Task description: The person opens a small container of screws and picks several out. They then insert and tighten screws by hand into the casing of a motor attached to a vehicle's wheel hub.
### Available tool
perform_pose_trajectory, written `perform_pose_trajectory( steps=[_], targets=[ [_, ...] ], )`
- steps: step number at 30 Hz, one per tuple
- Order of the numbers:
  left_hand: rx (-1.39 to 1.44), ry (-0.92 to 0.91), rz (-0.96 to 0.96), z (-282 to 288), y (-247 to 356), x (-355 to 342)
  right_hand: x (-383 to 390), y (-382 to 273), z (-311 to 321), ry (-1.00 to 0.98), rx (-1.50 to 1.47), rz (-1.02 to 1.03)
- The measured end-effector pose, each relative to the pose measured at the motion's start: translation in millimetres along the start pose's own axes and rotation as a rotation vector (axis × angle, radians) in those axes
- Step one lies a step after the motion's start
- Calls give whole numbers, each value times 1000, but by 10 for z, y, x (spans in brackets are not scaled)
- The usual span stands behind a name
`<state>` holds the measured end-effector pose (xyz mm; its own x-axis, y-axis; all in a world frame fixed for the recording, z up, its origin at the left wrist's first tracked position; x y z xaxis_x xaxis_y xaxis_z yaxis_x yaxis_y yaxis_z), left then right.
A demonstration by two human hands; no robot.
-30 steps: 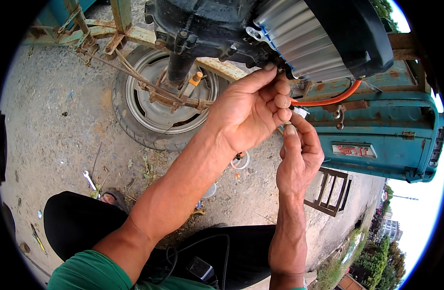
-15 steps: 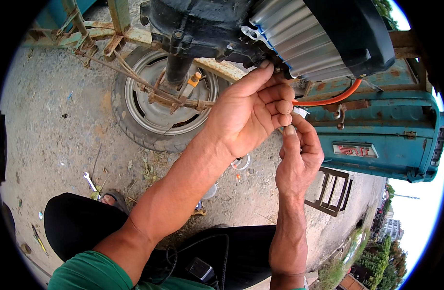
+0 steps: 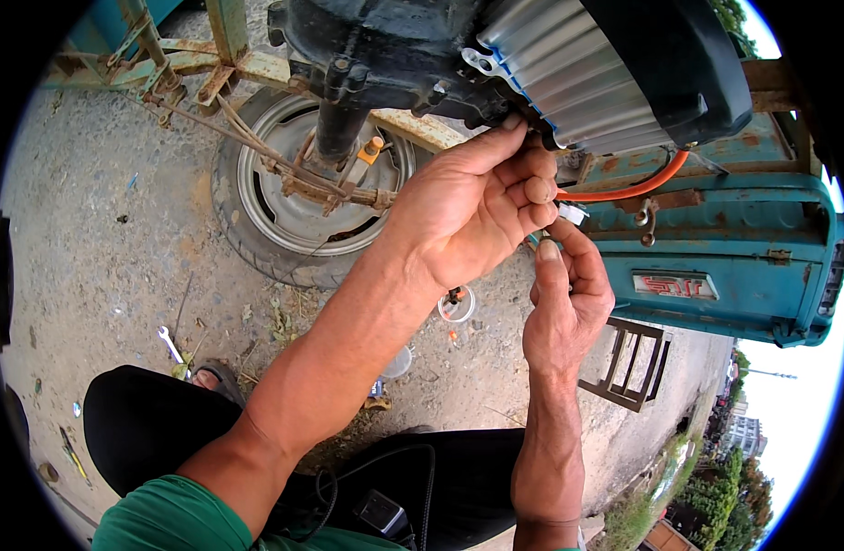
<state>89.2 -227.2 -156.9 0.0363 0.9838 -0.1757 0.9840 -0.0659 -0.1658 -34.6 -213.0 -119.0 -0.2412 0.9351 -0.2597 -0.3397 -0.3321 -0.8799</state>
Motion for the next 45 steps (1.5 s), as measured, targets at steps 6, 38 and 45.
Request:
perform_pose_trajectory(
  steps=[6, 38, 45],
  targets=[
    [-52, 19, -37, -27, 14, 64, -6, 5, -12, 2, 7, -5],
    [-218, -33, -74, -15, 108, 65, -95, 63, -78, -10, -28, -30],
    [-171, 8, -19, 67, 77, 81, -135, 105, -131, -31, -140, -126]
  ],
)
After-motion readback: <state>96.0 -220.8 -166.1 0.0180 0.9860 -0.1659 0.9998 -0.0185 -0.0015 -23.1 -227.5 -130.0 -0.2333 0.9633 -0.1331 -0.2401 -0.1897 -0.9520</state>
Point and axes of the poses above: each hand's wrist, its own x-axis away from the middle knuckle, its own z-axis out of the back of the hand, y = z × x, the point moved 8 cm from there along -x, towards the middle knuckle, and after that the axes turned 3 degrees about z, right-handed, at the moved point
